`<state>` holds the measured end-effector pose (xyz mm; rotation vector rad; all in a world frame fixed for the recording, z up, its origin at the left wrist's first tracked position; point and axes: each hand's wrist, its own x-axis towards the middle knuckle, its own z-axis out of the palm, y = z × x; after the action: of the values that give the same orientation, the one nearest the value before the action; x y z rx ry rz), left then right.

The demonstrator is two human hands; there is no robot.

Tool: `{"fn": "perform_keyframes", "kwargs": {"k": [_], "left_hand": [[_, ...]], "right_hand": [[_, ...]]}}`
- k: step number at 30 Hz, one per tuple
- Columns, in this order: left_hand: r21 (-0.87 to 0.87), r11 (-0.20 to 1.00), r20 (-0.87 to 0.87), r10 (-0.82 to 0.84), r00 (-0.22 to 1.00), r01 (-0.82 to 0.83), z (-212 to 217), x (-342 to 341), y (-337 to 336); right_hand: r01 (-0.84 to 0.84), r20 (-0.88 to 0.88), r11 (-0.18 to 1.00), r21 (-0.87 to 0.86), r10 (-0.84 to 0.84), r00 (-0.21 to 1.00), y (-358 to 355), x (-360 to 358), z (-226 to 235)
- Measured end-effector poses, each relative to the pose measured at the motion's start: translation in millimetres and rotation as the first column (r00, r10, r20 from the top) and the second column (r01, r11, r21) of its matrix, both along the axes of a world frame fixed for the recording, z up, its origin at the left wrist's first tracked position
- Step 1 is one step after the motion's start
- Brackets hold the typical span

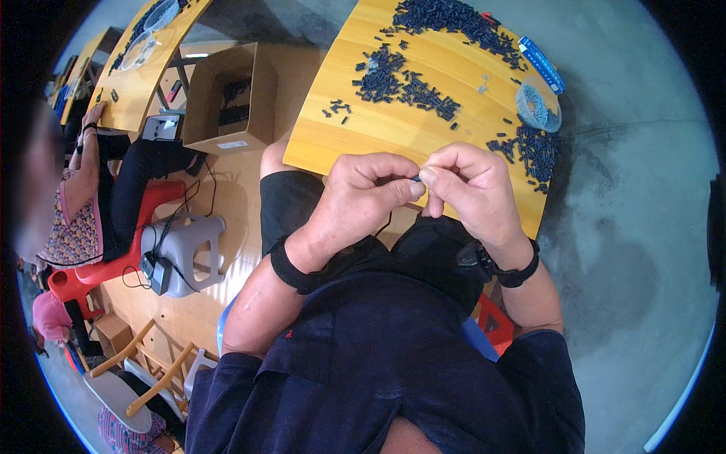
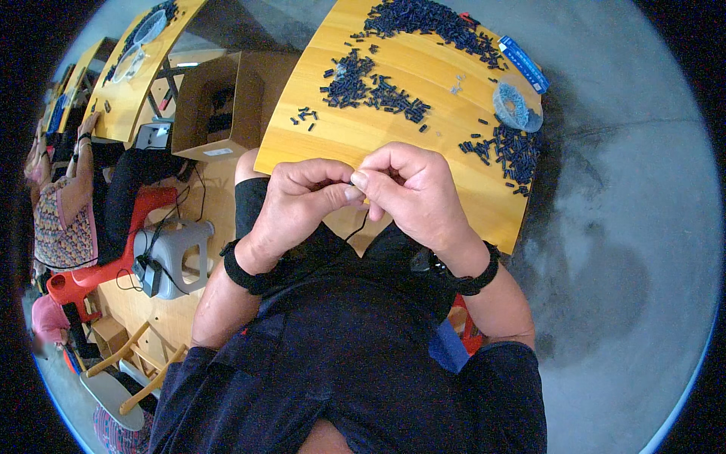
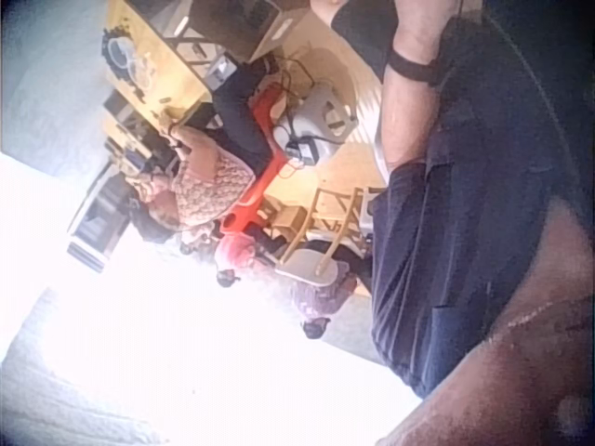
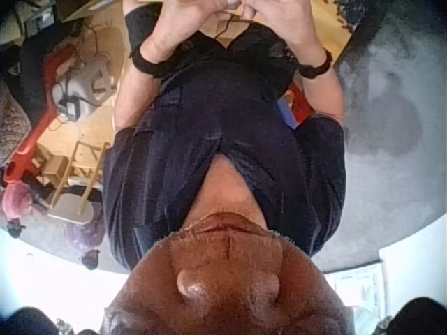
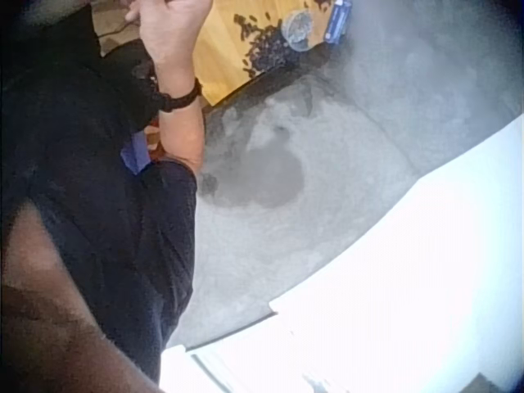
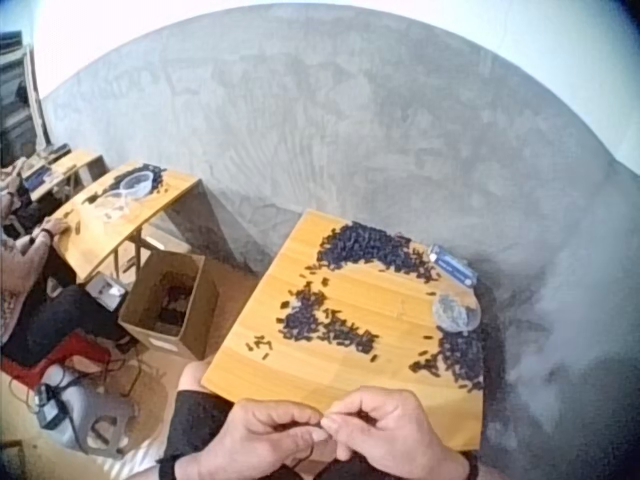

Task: The person is assembling small black plastic components by inserting small pins into them at a workstation.

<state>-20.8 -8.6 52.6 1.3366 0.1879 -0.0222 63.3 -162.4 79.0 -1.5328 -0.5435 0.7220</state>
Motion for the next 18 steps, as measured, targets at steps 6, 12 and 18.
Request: {"fn": "perform_keyframes", "kwargs": {"k": [6,12,18], "left_hand": [[0.108,0.994,0.270,-0.033,0.962,0.004,-12.7,3.2,4.5],[0.256,0.963,0.474,-0.049,0.879,-0.084,0.1,9.4,3.0],[0.107,0.989,0.419,-0.138,0.898,0.102,-0.9,7.1,2.2]], "right_hand": [[0.025,-0.365,0.990,0.141,0.029,0.931,-2.7,3.2,3.1],[-0.111,-0.549,0.983,0.144,0.173,0.818,-6.7,2.7,5.6],[-0.149,-0.555,0.965,0.216,0.246,0.795,-3.6,-3.8,4.7]]}}
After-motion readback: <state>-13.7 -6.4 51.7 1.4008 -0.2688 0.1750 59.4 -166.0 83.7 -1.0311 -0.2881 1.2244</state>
